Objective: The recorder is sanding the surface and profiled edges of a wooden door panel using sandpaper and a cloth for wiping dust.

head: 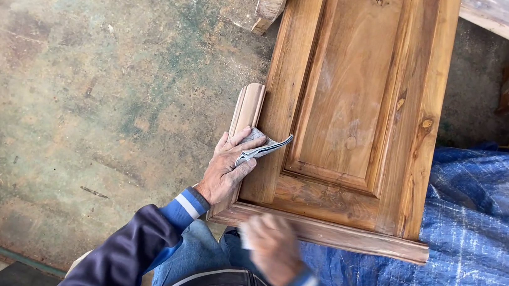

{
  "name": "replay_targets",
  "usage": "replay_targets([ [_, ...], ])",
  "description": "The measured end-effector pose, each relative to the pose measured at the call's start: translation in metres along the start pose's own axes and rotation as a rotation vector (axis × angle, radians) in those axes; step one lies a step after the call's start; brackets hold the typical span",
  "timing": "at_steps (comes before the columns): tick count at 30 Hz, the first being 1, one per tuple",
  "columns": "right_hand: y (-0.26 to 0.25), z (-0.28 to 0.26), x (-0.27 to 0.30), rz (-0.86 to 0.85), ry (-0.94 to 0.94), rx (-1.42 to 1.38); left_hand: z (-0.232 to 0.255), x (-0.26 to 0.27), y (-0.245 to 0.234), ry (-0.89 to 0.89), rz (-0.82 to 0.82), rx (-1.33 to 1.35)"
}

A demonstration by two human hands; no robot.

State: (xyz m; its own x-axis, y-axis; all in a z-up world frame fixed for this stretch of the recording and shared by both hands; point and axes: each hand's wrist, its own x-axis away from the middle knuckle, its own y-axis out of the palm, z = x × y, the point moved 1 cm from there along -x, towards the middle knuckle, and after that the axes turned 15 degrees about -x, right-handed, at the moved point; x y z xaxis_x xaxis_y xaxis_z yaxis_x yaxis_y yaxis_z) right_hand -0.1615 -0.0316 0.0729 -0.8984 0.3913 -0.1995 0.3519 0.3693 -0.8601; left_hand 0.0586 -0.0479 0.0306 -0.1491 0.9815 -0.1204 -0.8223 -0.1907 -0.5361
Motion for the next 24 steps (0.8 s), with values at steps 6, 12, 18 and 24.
replay_targets([
  [6, 0.012, -0.041, -0.049, -0.065, -0.020, -0.126, 0.002, 0.002, -0.004, -0.012, 0.001, 0.013],
  [12, -0.059, 0.045, 0.063, 0.006, 0.121, 0.028, -0.002, 0.002, -0.002, 0.022, 0.000, -0.006],
  [18, -0.006, 0.017, 0.034, 0.042, 0.114, 0.031, -0.002, 0.002, -0.006, -0.020, -0.002, 0.137],
  [24, 0.018, -0.056, -0.067, -0.147, 0.058, -0.141, 0.001, 0.000, -0.010, -0.013, -0.072, 0.171],
])
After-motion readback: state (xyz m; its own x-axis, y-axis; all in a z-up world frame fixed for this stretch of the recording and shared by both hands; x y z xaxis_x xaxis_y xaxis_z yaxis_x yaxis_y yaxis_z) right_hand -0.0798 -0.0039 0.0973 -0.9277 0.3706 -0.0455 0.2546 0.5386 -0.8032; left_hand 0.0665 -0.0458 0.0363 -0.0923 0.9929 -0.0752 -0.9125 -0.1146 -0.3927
